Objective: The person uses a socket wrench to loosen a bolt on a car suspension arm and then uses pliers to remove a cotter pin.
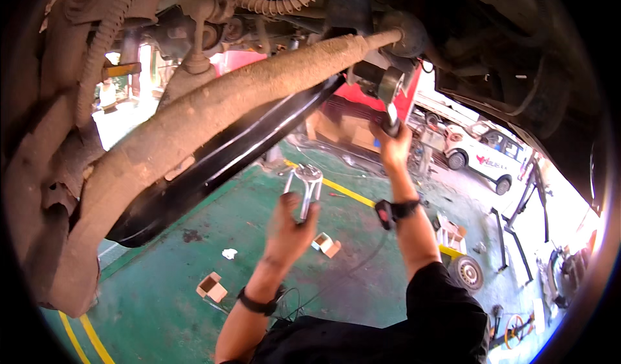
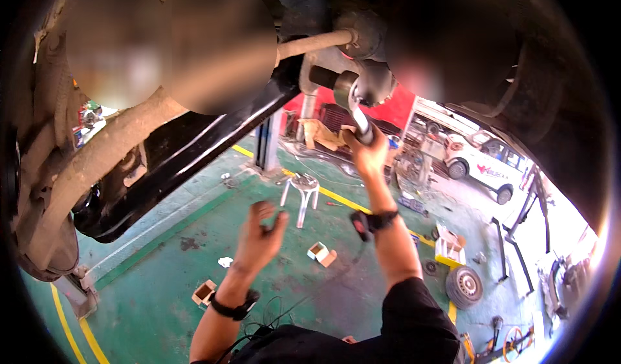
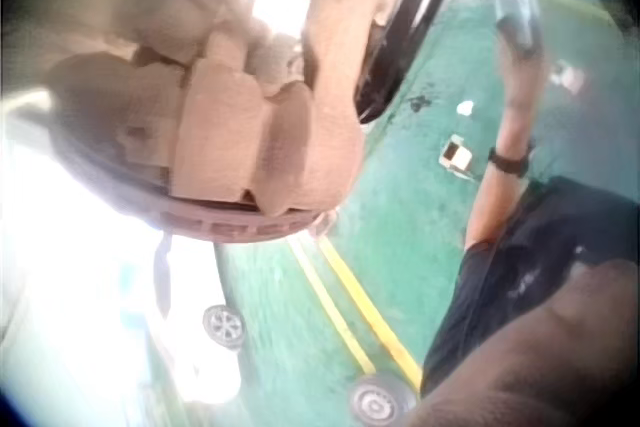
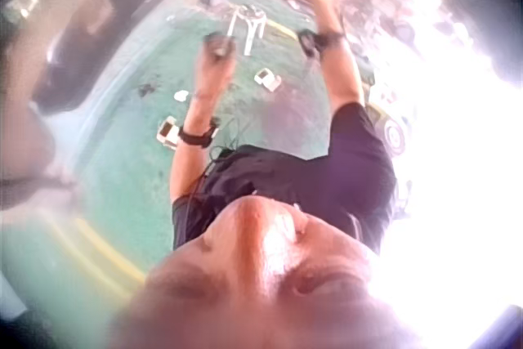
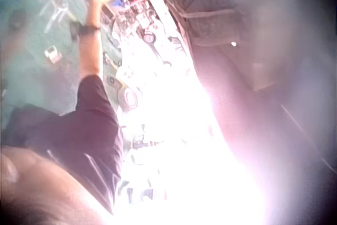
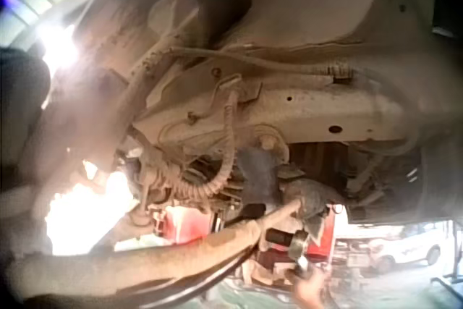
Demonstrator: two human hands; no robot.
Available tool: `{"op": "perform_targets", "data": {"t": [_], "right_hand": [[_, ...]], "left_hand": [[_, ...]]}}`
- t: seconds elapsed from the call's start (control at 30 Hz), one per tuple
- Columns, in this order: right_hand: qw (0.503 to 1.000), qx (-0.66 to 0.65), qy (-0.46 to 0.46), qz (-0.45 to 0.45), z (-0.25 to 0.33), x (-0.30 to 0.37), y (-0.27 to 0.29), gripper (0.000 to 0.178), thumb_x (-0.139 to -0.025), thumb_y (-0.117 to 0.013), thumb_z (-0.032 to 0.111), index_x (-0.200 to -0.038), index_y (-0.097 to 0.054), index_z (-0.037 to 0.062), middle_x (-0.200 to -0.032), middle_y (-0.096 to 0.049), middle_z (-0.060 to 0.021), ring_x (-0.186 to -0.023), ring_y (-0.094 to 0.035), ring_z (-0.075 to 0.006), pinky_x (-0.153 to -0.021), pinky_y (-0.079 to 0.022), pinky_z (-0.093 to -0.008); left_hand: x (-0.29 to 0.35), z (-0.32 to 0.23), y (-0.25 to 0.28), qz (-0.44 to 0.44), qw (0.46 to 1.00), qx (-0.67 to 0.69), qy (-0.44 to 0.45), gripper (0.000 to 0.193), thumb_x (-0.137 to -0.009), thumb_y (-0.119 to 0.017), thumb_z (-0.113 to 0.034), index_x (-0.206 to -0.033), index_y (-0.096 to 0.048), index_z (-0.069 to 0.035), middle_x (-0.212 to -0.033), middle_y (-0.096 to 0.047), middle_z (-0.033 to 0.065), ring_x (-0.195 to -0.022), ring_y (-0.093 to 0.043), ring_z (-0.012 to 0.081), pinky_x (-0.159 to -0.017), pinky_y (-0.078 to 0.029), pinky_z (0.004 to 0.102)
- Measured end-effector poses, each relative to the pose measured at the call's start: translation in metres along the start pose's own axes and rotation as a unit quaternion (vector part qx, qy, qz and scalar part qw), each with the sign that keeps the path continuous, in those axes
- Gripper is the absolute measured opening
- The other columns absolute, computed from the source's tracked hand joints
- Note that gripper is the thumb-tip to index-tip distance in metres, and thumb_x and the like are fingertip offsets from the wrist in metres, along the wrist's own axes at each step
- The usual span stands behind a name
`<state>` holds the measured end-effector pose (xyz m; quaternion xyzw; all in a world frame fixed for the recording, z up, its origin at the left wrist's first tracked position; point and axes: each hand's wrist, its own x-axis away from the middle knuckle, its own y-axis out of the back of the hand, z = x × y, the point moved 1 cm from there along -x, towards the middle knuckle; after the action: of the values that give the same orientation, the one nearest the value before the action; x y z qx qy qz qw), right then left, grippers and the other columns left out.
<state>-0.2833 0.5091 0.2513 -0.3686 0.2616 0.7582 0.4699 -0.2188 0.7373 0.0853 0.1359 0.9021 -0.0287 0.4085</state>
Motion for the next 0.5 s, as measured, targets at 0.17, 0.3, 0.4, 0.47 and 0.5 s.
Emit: {"op": "perform_targets", "data": {"t": [0.17,0.3,0.4,0.47,0.5], "right_hand": [[0.998,-0.024,0.062,-0.001,-0.032,-0.052,-0.005,0.018,-0.07,-0.077,0.008,-0.078,-0.062,0.0028,-0.067,-0.057,0.0024,-0.061,-0.047,-0.0077,-0.057,-0.043,-0.0261],[0.994,0.044,0.094,-0.015,-0.011,-0.051,0.041,0.016,-0.071,-0.077,0.007,-0.076,-0.063,0.0029,-0.066,-0.056,0.0051,-0.061,-0.045,-0.004,-0.056,-0.041,-0.0222],[0.995,0.017,0.098,-0.027,-0.007,-0.05,0.041,0.016,-0.071,-0.076,0.005,-0.08,-0.064,0.002,-0.068,-0.056,0.0051,-0.062,-0.045,-0.0042,-0.058,-0.041,-0.022],[0.993,-0.046,0.103,-0.024,-0.003,-0.051,0.025,0.018,-0.071,-0.075,0.003,-0.085,-0.064,0.0019,-0.072,-0.058,0.0048,-0.066,-0.047,-0.0047,-0.059,-0.042,-0.022],[0.994,-0.067,0.082,-0.011,-0.008,-0.046,0.027,0.021,-0.071,-0.075,0.001,-0.09,-0.065,0.0024,-0.077,-0.06,0.0042,-0.068,-0.049,-0.0056,-0.061,-0.042,-0.0225]], "left_hand": [[0.047,0.001,0.04,0.013,0.966,0.185,0.183,0.021,-0.094,-0.063,-0.016,-0.104,-0.054,0.0,-0.098,-0.063,0.0066,-0.091,-0.058,0.0138,-0.082,-0.046,0.0292],[0.076,0.014,0.063,-0.024,0.969,0.156,0.19,0.023,-0.091,-0.066,-0.014,-0.104,-0.053,0.0,-0.097,-0.064,0.0093,-0.088,-0.06,0.015,-0.075,-0.047,0.026],[0.089,0.019,0.079,-0.02,0.969,0.137,0.204,0.022,-0.091,-0.065,-0.013,-0.104,-0.053,0.001,-0.096,-0.063,0.0087,-0.089,-0.059,0.014,-0.075,-0.047,0.0255],[0.093,0.009,0.092,-0.026,0.959,0.168,0.225,0.021,-0.092,-0.064,-0.012,-0.105,-0.054,0.0,-0.095,-0.061,0.0073,-0.088,-0.057,0.0133,-0.077,-0.046,0.0257],[0.098,0.007,0.097,-0.03,0.957,0.171,0.232,0.02,-0.093,-0.064,-0.012,-0.105,-0.054,0.0,-0.095,-0.061,0.0069,-0.088,-0.057,0.0132,-0.077,-0.046,0.0257]]}}
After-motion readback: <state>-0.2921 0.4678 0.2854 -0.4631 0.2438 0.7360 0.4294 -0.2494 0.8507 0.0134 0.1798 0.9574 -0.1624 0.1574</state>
